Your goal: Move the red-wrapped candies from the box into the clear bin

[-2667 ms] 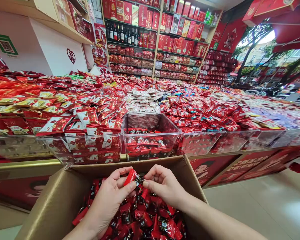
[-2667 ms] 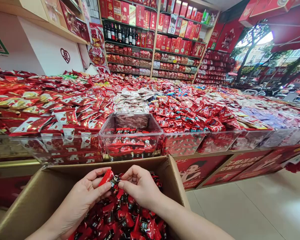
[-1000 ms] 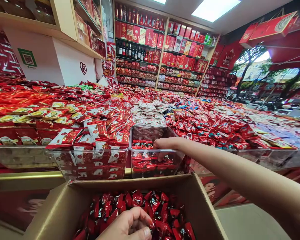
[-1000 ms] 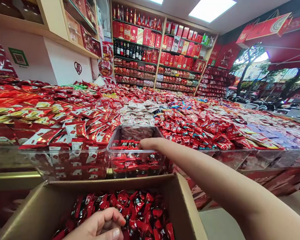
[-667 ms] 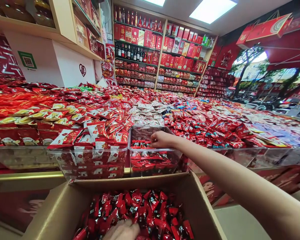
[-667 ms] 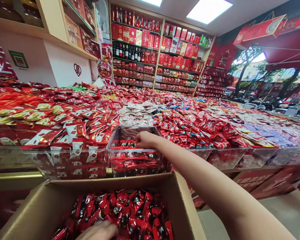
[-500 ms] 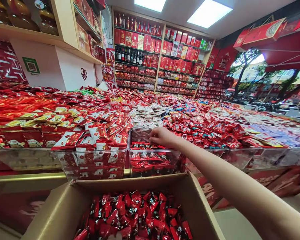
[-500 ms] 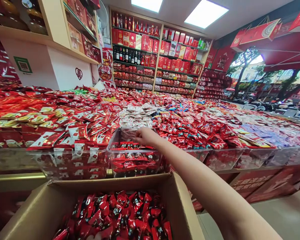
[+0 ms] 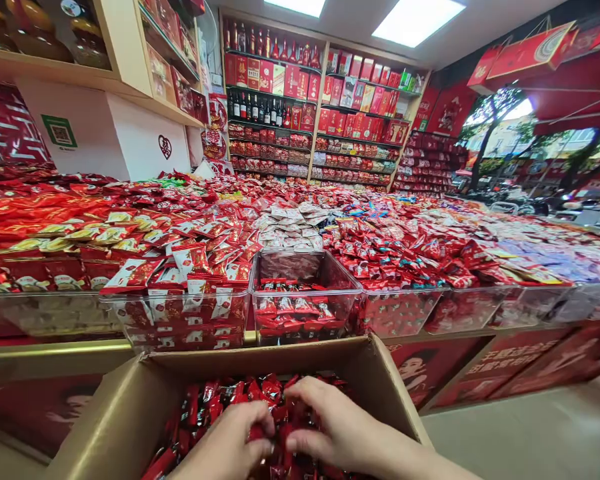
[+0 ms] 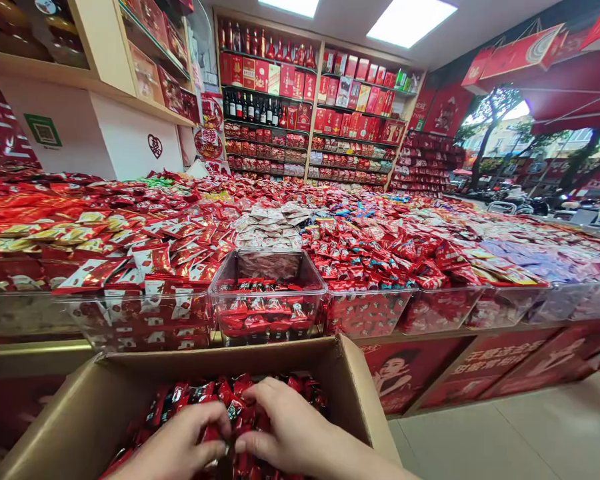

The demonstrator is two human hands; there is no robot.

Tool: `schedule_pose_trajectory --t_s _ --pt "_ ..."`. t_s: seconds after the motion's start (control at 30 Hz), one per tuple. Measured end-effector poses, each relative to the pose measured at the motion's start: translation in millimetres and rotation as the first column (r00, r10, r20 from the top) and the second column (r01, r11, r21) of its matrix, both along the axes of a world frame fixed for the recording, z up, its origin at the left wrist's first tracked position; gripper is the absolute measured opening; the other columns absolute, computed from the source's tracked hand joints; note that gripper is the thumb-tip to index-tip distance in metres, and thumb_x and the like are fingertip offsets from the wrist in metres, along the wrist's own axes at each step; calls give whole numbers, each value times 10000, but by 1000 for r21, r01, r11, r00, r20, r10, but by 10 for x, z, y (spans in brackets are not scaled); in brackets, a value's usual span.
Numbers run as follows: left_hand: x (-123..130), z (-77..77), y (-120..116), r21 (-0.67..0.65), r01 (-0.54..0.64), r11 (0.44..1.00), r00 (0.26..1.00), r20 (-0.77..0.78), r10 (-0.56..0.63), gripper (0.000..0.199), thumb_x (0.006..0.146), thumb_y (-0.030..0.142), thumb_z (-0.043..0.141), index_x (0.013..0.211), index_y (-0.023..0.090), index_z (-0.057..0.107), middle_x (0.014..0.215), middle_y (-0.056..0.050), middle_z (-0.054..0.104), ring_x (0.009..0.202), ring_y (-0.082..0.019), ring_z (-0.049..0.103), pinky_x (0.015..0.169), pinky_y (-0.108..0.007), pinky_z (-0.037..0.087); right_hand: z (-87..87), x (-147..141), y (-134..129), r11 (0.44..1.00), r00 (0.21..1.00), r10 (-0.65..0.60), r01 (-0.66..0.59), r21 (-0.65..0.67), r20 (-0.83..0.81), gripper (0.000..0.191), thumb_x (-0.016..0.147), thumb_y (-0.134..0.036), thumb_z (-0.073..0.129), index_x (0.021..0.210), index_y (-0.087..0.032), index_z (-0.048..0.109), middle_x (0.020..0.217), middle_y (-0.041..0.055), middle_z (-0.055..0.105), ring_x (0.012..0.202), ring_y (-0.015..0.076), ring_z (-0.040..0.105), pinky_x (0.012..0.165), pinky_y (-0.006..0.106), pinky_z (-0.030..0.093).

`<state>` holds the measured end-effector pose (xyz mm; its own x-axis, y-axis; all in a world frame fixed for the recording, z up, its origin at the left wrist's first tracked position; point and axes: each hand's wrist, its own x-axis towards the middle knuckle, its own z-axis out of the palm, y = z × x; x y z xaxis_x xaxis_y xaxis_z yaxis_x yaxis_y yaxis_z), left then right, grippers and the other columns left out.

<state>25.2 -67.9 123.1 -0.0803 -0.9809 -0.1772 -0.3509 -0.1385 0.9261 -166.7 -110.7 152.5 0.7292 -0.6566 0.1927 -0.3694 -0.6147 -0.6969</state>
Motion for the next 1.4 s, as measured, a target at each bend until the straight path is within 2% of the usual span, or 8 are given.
schedule_pose_trajectory --t_s 0.13,0.27,0.5,0.67,0.83,1.17,1.3,1.4 --pt "-171 275 -42 -84 -13 996 991 -132 2 196 658 160 578 851 195 562 863 -15 611 867 -188 539 778 -288 408 -162 70 -50 943 987 -85 36 331 136 388 683 -414 596 990 -187 531 888 44 601 772 158 554 682 271 434" --pt "-239 308 -52 89 -118 989 907 -395 144 288 617 171 666 873 170 535 823 -27 636 793 -161 575 728 -275 443 -104 125 -101 742 931 -228 -24 670 285 313 710 -453 550 752 -149 485 584 -27 530 464 76 470 448 200 371" --pt "-248 326 -35 249 -151 957 759 -590 274 322 638 192 687 921 151 537 745 -20 668 709 -118 593 704 -239 428 -12 116 -89 687 880 -320 -40 725 352 376 656 -492 590 640 -146 442 511 -58 468 422 45 425 424 178 354" --pt "-243 353 -19 316 -88 945 681 -673 289 295 756 319 569 1023 207 511 911 -26 645 798 -140 591 750 -279 430 -18 83 -79 782 880 -337 64 620 335 320 705 -469 551 657 -160 484 545 -44 493 474 70 470 462 200 415" --pt "-228 373 -23 461 138 877 652 -709 270 402 784 460 466 1014 136 533 864 -93 641 779 -173 607 657 -257 444 -26 15 -76 968 905 -248 215 132 347 155 780 -306 514 782 -186 612 738 26 638 660 118 571 624 237 454" --pt "-241 472 19 263 -66 963 687 -688 235 240 687 171 650 910 217 574 926 6 587 843 -119 537 788 -265 420 1 -53 -33 926 959 -7 114 -360 285 273 743 -230 577 1009 -207 517 1004 73 572 926 170 499 793 336 420" --pt "-263 449 43 189 -40 981 720 -676 160 498 542 329 751 996 245 564 1026 -30 591 853 -171 547 734 -281 426 19 -20 -3 938 946 -30 138 -317 323 194 782 -229 526 975 -212 524 914 50 602 818 145 532 710 287 434" --pt "-262 365 8 188 -87 978 791 -584 183 378 551 354 738 875 199 618 858 -33 641 758 -159 559 653 -255 424 7 5 -12 974 928 -103 166 -152 357 98 801 -250 498 836 -194 569 772 28 609 700 117 545 631 234 440"
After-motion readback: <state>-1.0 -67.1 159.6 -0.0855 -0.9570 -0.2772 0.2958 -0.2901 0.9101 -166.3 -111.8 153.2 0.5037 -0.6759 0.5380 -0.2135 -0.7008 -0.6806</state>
